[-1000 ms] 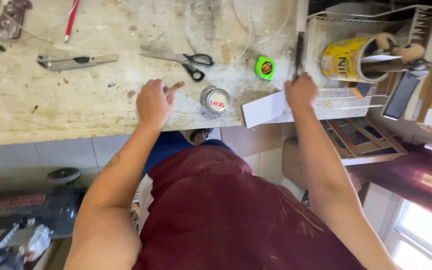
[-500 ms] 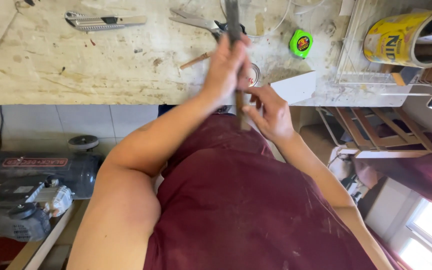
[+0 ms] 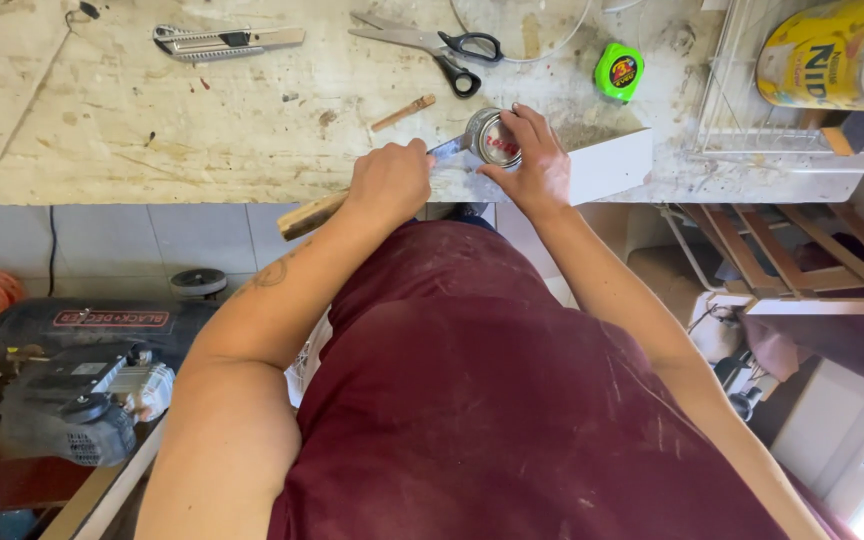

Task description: The person opens a can of dark liquid, places a thin white strip on a wooden board, and uses a small stick to apply the liquid along the strip. The person repeatedly dips the stick into the can and spreads the liquid over the strip's length.

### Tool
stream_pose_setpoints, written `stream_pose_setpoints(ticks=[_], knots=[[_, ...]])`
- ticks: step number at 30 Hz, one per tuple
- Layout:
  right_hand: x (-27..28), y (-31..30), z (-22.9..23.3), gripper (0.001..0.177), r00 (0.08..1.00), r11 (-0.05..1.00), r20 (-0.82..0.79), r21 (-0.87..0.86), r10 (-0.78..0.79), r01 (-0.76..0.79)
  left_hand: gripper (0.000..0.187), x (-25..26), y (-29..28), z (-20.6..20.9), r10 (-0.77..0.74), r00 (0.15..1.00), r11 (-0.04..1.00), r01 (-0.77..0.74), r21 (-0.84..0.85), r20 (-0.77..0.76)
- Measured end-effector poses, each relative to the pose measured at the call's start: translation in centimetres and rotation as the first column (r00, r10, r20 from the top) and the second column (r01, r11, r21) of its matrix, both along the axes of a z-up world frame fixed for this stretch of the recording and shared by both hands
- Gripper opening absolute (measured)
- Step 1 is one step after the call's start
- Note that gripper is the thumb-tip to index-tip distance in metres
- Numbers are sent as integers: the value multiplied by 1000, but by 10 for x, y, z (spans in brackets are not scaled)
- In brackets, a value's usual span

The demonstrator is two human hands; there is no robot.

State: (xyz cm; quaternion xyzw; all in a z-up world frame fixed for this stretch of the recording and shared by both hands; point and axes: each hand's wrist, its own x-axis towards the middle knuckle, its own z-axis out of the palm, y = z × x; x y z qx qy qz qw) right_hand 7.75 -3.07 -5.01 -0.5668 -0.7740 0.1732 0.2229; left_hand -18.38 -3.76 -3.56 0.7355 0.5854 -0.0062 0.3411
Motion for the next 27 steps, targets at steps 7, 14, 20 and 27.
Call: stream_pose_setpoints(ticks=[7, 14, 20, 27], knots=[[3, -1, -5, 92, 1000, 1000, 14, -11, -11, 12, 34, 16, 16, 35, -23, 999, 999, 21, -36, -30], [8, -2, -7, 91, 1000, 999, 12, -50, 6, -5, 26, 44, 15, 19, -60, 973, 994, 37, -106, -223], [10, -6, -20, 91, 1000, 999, -21, -35, -2, 1, 27, 68, 20, 24, -48, 945, 986, -7, -169, -323], [10, -2, -26, 91, 998, 1000, -62, 27, -5, 7, 35, 65, 46, 83, 21, 951, 889, -160, -430, -310]])
